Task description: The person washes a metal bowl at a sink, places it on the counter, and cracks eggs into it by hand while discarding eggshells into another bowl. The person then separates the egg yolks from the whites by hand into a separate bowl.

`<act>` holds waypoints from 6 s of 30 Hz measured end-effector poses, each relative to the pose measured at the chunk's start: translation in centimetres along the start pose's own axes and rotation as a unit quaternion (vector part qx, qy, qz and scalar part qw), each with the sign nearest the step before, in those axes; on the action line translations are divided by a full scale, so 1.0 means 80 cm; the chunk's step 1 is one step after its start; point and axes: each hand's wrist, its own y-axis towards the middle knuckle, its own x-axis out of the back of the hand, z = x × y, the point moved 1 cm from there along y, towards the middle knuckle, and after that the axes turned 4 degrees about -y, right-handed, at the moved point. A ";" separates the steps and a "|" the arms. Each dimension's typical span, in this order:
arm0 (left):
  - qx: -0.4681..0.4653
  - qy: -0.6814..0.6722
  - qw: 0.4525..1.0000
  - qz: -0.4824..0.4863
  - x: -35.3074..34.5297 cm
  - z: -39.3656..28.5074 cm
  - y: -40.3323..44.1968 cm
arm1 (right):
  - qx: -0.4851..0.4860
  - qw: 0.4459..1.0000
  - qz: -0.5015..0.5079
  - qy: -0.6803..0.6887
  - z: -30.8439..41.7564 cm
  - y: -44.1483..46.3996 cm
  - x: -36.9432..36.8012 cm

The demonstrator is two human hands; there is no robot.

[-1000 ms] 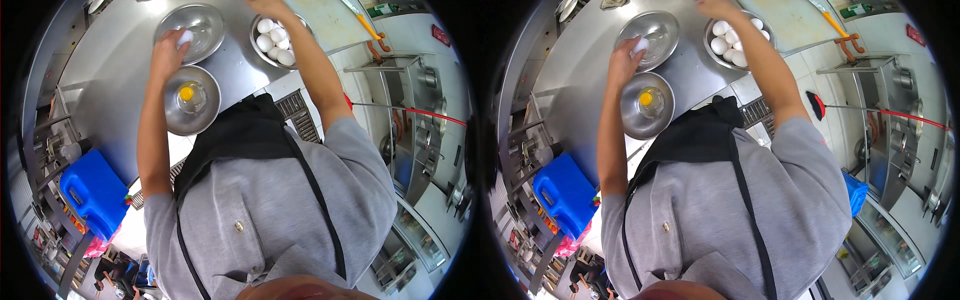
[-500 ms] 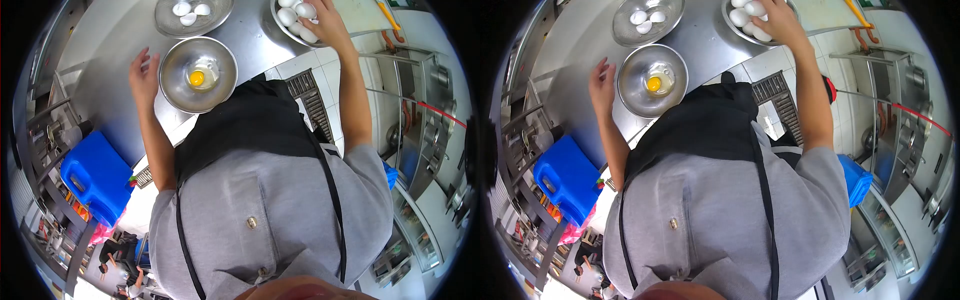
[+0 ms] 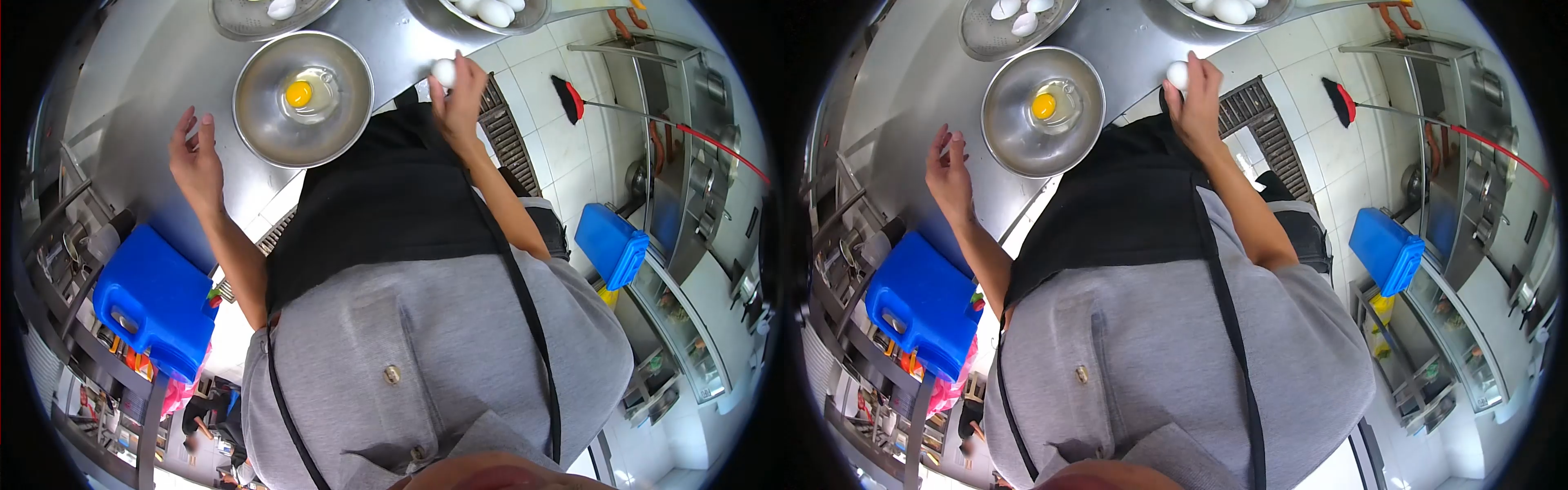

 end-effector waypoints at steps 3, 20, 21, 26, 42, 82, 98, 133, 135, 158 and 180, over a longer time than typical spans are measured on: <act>-0.022 -0.006 1.000 -0.006 0.005 -0.010 0.004 | -0.033 0.998 0.035 0.036 0.005 0.001 -0.004; -0.254 -0.179 0.932 0.189 -0.060 -0.114 -0.051 | -0.129 0.873 0.312 0.351 0.175 0.121 -0.025; -0.263 -0.157 0.935 0.178 -0.056 -0.113 -0.052 | -0.126 0.872 0.317 0.352 0.177 0.120 -0.029; -0.204 -0.188 0.946 0.169 -0.061 -0.076 -0.045 | -0.079 0.875 0.342 0.333 0.185 0.114 -0.051; -0.146 -0.139 0.974 0.100 -0.070 -0.049 -0.053 | -0.044 0.848 0.425 0.314 0.189 0.113 -0.071; -0.084 -0.163 0.982 0.036 -0.044 -0.016 -0.072 | 0.062 0.819 0.478 0.311 0.211 0.098 -0.090; -0.290 0.118 0.944 0.102 -0.013 -0.025 -0.067 | 0.194 0.798 0.519 0.239 0.201 0.120 -0.093; -0.240 0.247 0.937 0.057 -0.069 -0.077 0.127 | 0.006 0.948 0.261 -0.184 -0.044 0.297 -0.027; -0.287 0.208 0.935 -0.003 -0.059 -0.053 0.125 | -0.002 0.957 0.219 -0.190 -0.054 0.295 -0.040; -0.143 0.035 0.988 -0.055 0.014 0.014 0.021 | 0.022 0.995 -0.074 0.068 0.017 -0.007 -0.001; -0.220 -0.171 0.944 0.179 0.001 -0.064 -0.024 | -0.174 0.764 0.451 0.427 0.198 0.133 -0.002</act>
